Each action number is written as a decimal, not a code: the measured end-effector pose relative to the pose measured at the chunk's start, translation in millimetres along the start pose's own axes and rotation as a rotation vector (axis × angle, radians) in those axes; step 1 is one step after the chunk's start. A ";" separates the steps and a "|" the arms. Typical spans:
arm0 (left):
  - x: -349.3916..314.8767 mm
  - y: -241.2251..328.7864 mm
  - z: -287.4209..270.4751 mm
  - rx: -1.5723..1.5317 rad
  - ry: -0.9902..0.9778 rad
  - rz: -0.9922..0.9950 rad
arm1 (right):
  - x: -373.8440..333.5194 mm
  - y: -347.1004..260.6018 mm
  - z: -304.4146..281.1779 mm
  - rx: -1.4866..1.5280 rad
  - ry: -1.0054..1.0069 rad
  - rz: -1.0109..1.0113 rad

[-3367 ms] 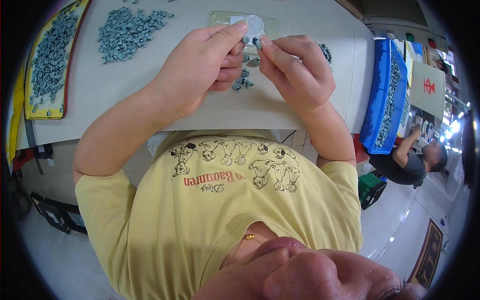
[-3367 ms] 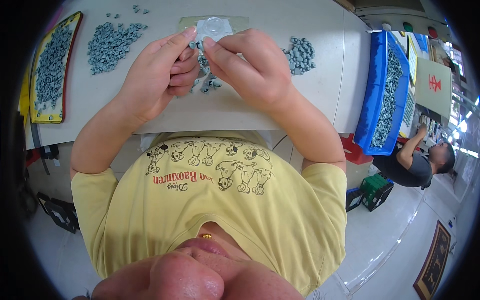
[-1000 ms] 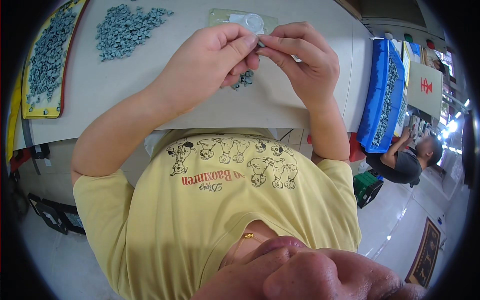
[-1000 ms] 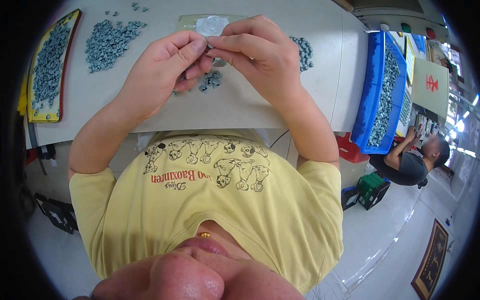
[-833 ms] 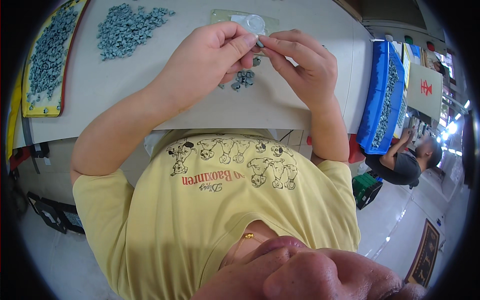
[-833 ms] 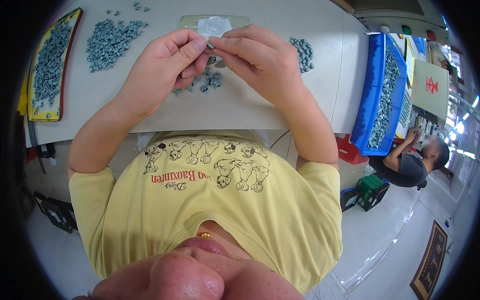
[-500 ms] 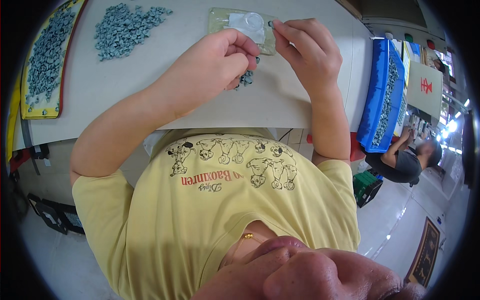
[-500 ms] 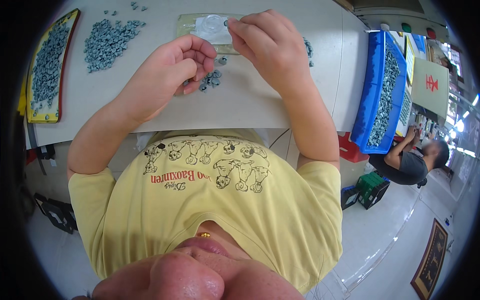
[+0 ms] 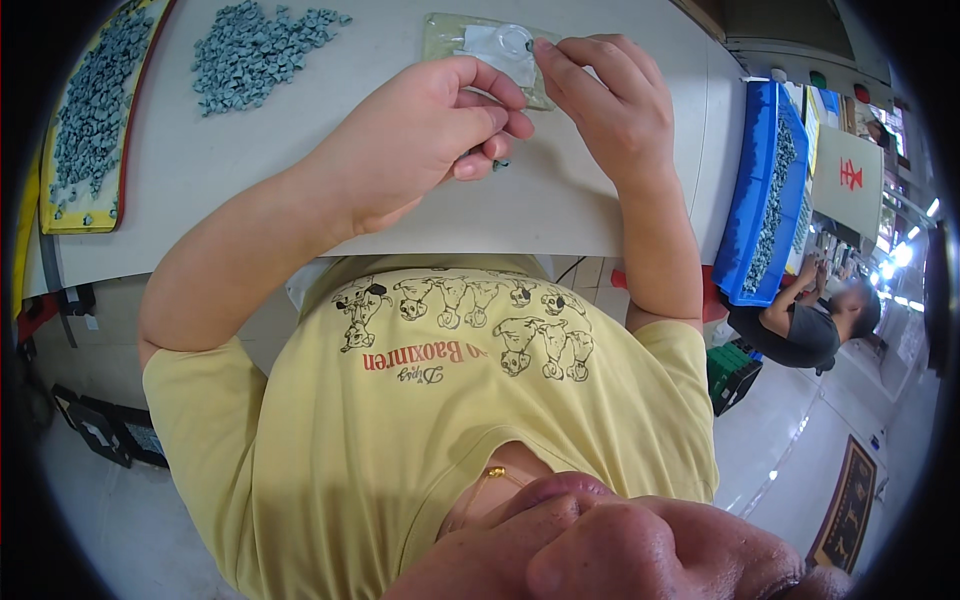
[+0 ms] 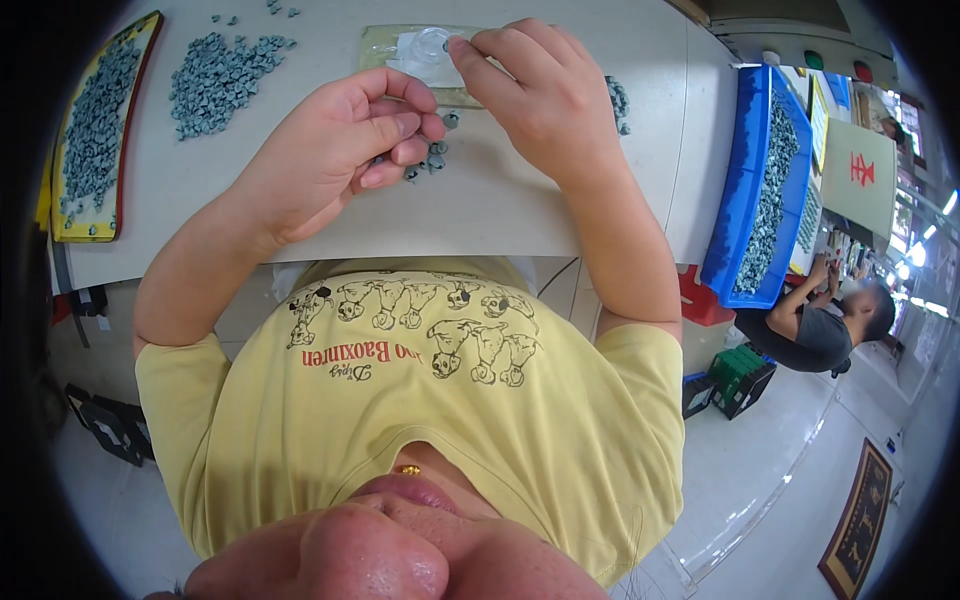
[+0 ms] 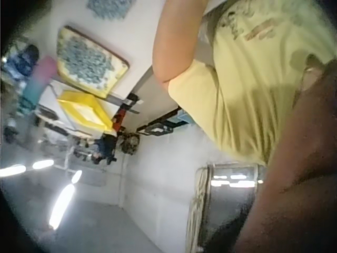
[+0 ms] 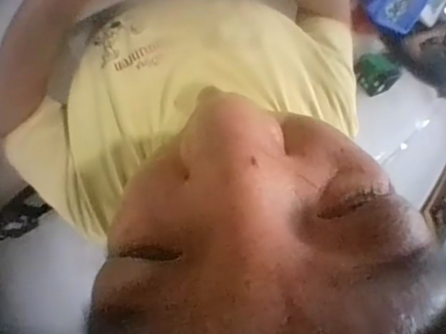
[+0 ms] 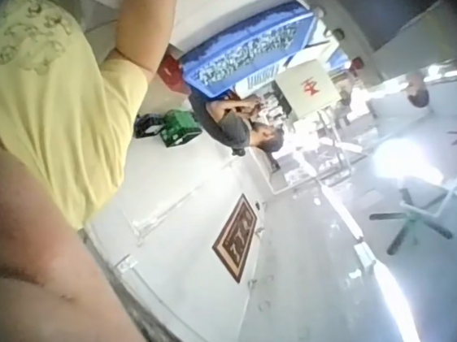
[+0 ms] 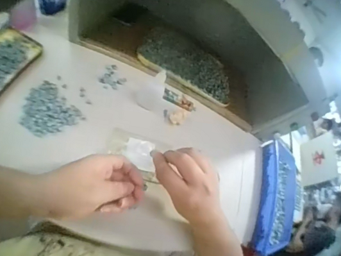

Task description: The person assembles small plastic parts by inserting tiny black components into each piece by hand and placing the finished pieces on the table.

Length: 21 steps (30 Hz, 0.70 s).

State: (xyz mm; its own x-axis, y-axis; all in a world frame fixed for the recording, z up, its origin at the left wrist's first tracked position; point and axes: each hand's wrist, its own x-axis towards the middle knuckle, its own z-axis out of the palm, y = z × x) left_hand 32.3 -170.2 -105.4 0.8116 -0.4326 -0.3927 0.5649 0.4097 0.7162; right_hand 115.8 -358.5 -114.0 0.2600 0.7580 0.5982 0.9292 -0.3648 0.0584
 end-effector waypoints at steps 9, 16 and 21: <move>-4.4 9.6 -1.7 0.014 -0.117 -0.128 | 4.0 -8.8 -2.3 0.203 0.196 0.273; 6.2 -4.6 2.3 0.029 -0.053 0.008 | 2.2 -9.3 -1.8 0.245 0.188 0.274; 3.3 0.6 8.8 -0.043 -0.032 -0.071 | 0.1 -8.9 -6.1 0.282 0.162 0.326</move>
State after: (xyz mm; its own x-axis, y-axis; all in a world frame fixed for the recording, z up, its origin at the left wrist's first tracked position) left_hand 34.0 -178.4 -101.2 0.7643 -0.4872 -0.4226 0.6275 0.4106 0.6615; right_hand 105.9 -358.6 -109.5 0.5274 0.5255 0.6676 0.8465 -0.3924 -0.3598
